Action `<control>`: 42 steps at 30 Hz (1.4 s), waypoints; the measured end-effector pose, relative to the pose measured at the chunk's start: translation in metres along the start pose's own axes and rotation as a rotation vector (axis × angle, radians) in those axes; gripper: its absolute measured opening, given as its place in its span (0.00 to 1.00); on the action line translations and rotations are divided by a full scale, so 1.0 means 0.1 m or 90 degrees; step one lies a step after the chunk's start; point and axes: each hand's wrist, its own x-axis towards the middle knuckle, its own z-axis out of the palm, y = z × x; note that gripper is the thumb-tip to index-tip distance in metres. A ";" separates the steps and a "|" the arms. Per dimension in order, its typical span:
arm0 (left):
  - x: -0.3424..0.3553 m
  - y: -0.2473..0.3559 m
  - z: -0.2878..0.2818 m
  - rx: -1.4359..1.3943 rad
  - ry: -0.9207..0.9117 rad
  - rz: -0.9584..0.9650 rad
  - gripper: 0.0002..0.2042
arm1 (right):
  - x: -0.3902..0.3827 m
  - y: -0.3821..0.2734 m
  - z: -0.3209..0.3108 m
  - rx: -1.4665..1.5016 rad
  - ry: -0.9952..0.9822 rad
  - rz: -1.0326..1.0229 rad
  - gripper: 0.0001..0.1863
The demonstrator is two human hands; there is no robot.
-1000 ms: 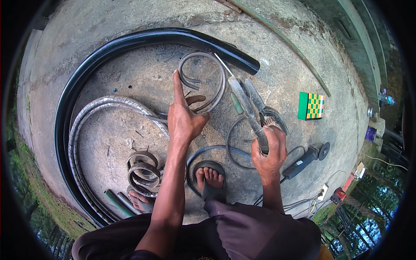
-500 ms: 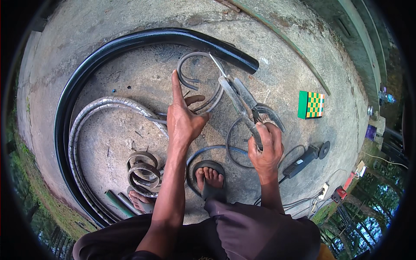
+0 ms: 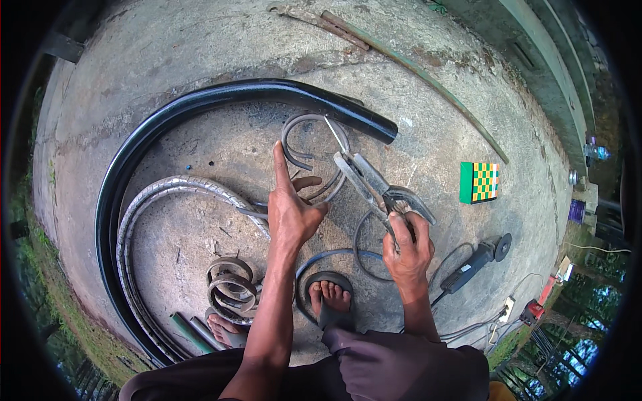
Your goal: The person uses an angle grinder to cut a piece of curved metal rod, then picks up a scroll-shaped metal piece and welds it to the end of a long black pipe using a stick welder.
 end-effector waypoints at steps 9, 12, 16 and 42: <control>-0.02 0.00 0.03 -0.051 -0.035 -0.007 0.64 | 0.00 -0.02 0.01 -0.019 0.008 -0.002 0.35; -0.01 -0.02 0.03 -0.031 -0.034 0.013 0.63 | -0.02 -0.03 0.00 -0.020 0.015 -0.012 0.35; 0.01 -0.07 0.02 -0.043 -0.031 0.040 0.63 | -0.03 0.00 0.09 -0.026 0.011 -0.008 0.34; 0.08 -0.16 0.11 -0.031 0.015 0.096 0.63 | -0.10 -0.03 0.09 -0.005 -0.058 0.077 0.40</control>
